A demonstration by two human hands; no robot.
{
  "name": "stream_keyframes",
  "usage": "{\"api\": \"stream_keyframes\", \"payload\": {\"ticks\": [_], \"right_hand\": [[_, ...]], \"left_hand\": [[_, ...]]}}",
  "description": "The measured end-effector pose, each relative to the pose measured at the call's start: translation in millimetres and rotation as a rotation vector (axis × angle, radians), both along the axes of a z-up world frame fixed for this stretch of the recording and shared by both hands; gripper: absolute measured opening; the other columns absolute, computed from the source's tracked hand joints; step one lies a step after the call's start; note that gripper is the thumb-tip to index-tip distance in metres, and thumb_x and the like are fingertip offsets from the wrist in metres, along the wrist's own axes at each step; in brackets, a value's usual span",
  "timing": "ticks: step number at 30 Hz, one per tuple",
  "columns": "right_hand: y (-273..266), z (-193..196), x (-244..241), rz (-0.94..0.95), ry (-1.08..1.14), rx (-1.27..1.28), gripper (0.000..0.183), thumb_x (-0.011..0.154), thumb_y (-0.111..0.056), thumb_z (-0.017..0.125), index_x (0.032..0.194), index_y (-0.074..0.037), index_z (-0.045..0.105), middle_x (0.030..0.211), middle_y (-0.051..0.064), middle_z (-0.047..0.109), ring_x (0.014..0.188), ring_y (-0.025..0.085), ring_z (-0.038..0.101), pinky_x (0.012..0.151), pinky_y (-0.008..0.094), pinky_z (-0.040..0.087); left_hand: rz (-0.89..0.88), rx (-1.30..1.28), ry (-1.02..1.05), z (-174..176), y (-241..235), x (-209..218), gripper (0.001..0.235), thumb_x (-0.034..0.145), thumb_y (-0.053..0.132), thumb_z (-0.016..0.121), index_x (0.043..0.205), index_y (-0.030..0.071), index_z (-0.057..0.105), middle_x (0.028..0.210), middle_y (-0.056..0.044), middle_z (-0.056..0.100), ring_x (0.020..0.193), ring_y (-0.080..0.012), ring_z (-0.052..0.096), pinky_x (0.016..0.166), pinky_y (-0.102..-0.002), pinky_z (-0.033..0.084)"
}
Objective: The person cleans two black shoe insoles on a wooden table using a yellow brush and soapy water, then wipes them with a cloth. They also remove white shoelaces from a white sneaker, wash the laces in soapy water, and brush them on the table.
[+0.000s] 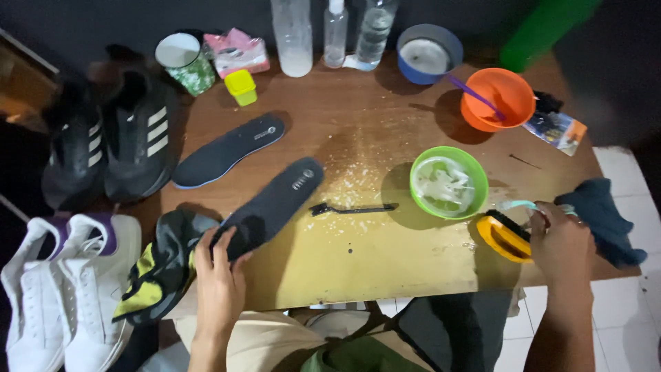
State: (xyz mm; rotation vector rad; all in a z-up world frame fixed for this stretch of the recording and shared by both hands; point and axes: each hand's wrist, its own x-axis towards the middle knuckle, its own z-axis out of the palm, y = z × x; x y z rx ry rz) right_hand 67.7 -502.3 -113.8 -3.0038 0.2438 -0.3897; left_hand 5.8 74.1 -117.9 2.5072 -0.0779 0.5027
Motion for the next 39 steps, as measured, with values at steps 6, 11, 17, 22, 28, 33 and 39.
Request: {"api": "stream_keyframes", "payload": {"ticks": [6, 11, 17, 22, 28, 33, 39], "right_hand": [[-3.1, -10.4, 35.3, -0.15, 0.151, -0.103, 0.028, 0.11, -0.031, 0.059, 0.126, -0.02, 0.078, 0.095, 0.022, 0.078, 0.082, 0.047, 0.073, 0.065, 0.052, 0.057], [-5.0, -13.0, 59.6, -0.243, 0.157, -0.129, 0.028, 0.109, -0.027, 0.059, 0.125, -0.017, 0.08, 0.098, 0.026, 0.078, 0.088, 0.05, 0.073, 0.068, 0.055, 0.056], [-2.1, -25.0, 82.8, -0.378, 0.221, -0.239, 0.031, 0.108, -0.044, 0.059, 0.112, -0.023, 0.082, 0.1, 0.023, 0.079, 0.087, 0.048, 0.076, 0.071, 0.053, 0.055], [6.8, -16.0, 77.9, -0.271, 0.252, -0.104, 0.026, 0.098, -0.031, 0.061, 0.117, -0.027, 0.079, 0.098, 0.03, 0.076, 0.092, 0.054, 0.072, 0.076, 0.057, 0.055], [35.7, 7.2, -3.2, -0.057, -0.176, 0.154, 0.035, 0.115, -0.017, 0.066, 0.082, -0.007, 0.059, 0.077, 0.013, 0.062, 0.069, 0.035, 0.062, 0.063, 0.045, 0.043], [57.6, -12.3, -49.3, -0.023, -0.146, 0.187, 0.015, 0.097, -0.016, 0.068, 0.109, -0.014, 0.077, 0.095, 0.011, 0.074, 0.087, 0.032, 0.065, 0.079, 0.044, 0.05], [70.3, -23.6, -57.9, -0.063, 0.117, 0.038, 0.022, 0.102, -0.027, 0.056, 0.118, -0.021, 0.07, 0.124, 0.008, 0.072, 0.103, 0.034, 0.064, 0.094, 0.051, 0.037]], "left_hand": [[-0.233, -0.137, 0.146, -10.4, -13.2, -41.4, 0.055, 0.09, 0.005, 0.069, 0.143, 0.006, 0.051, 0.154, -0.019, 0.043, 0.146, -0.0358, 0.042, 0.121, -0.046, 0.035], [-0.406, 0.002, 0.234, -17.1, -45.0, -40.4, 0.064, 0.089, 0.014, 0.074, 0.147, 0.004, 0.047, 0.159, -0.018, 0.041, 0.15, -0.0366, 0.035, 0.118, -0.056, 0.036], [-0.448, 0.14, 0.134, 5.7, -72.5, -12.7, 0.048, 0.1, 0.025, 0.061, 0.143, 0.005, 0.052, 0.151, -0.018, 0.045, 0.14, -0.0425, 0.044, 0.123, -0.056, 0.025], [-0.456, 0.076, 0.001, 19.9, -93.8, 32.4, 0.044, 0.101, 0.03, 0.06, 0.14, 0.009, 0.056, 0.14, -0.011, 0.058, 0.132, -0.0332, 0.051, 0.109, -0.049, 0.034], [-0.485, 0.511, -0.045, -41.7, -111.0, 124.5, 0.036, 0.083, 0.025, 0.078, 0.118, 0.019, 0.072, 0.121, -0.007, 0.067, 0.125, -0.0289, 0.054, 0.104, -0.049, 0.036], [-0.39, 0.717, -0.065, -56.0, -110.9, 202.7, 0.023, 0.091, 0.032, 0.067, 0.109, 0.02, 0.073, 0.117, -0.006, 0.067, 0.112, -0.0316, 0.056, 0.089, -0.049, 0.04], [-0.15, 0.504, 0.0, -23.1, -120.1, 228.7, 0.026, 0.092, 0.026, 0.072, 0.115, 0.015, 0.069, 0.123, -0.015, 0.06, 0.12, -0.0386, 0.05, 0.1, -0.057, 0.037]]}}
